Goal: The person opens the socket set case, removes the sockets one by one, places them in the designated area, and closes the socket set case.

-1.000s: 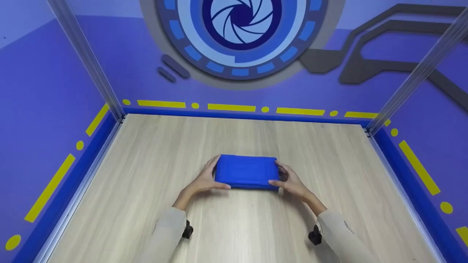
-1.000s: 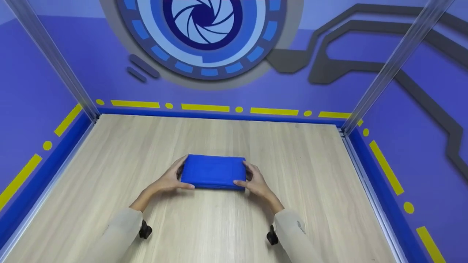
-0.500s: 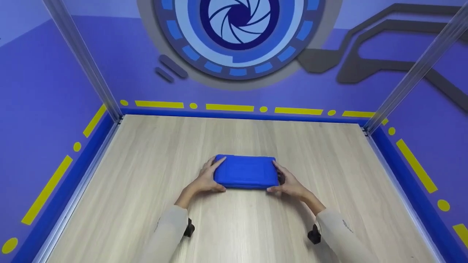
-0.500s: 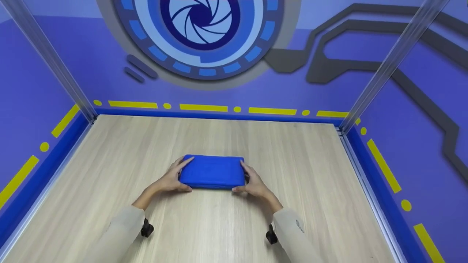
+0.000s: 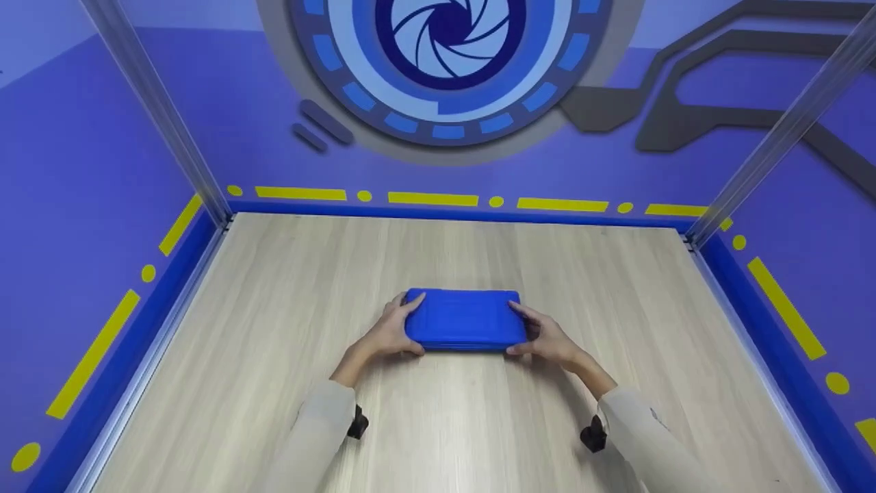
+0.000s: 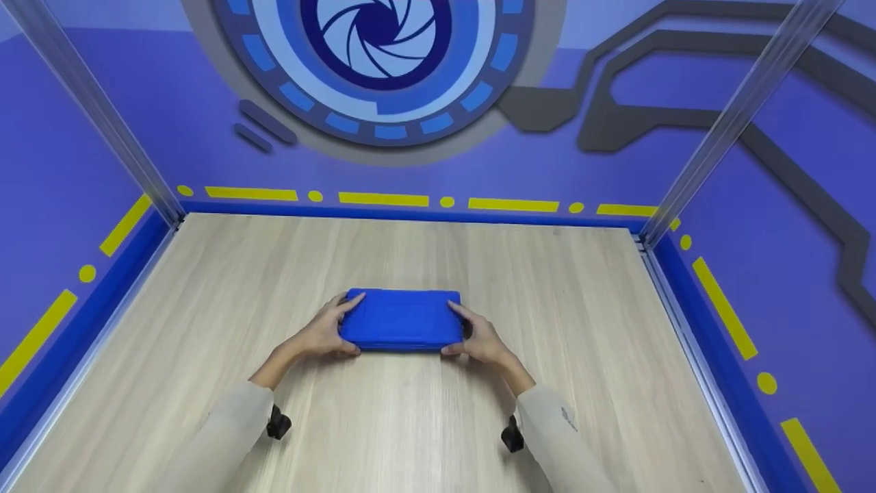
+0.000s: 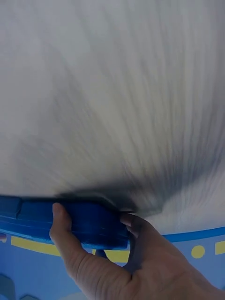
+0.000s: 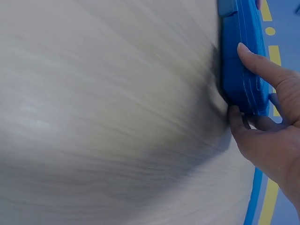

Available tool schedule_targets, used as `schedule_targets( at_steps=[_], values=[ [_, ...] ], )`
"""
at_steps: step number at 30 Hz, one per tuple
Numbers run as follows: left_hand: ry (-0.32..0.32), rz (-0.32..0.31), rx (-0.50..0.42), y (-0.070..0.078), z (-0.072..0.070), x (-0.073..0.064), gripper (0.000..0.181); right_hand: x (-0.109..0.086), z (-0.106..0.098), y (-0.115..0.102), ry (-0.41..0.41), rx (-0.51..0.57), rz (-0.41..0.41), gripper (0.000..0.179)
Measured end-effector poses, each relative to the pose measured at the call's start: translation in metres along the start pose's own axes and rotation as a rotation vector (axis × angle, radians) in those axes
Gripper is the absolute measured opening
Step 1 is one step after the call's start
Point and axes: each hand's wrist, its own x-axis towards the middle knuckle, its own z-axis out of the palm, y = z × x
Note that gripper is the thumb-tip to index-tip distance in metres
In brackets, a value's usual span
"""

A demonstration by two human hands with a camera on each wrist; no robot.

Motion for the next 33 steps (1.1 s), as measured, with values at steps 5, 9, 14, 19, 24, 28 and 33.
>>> schedule_targets(
  at_steps=[5,9,14,19,24,28,33],
  values=[
    [-0.029,-0.025,-0.034,0.004,-0.005,-0.001,0.109,-0.008,-0.004,-0.005,-0.010,0.021,0.039,0.085],
    [-0.058,-0.044,-0.128,0.004,-0.012,-0.004,0.103,-0.010,-0.004,-0.011,0.003,0.003,0.049,0.083],
    [-0.067,-0.010,-0.209,-0.001,-0.013,-0.008,0.091,-0.011,-0.008,-0.013,0.042,0.035,0.089,0.077],
    [-0.071,0.084,-0.135,0.000,-0.011,-0.007,0.085,-0.009,-0.013,-0.012,0.055,0.081,0.143,0.076],
    [-0.053,0.112,-0.029,0.007,-0.016,-0.002,0.079,-0.004,-0.018,-0.016,0.079,0.145,0.165,0.075],
    [-0.039,0.116,0.043,0.011,-0.022,0.000,0.072,-0.002,-0.018,-0.020,0.097,0.192,0.182,0.073],
    [-0.001,0.131,0.112,0.014,-0.029,0.001,0.068,-0.001,-0.014,-0.023,0.101,0.225,0.183,0.073]
  ],
)
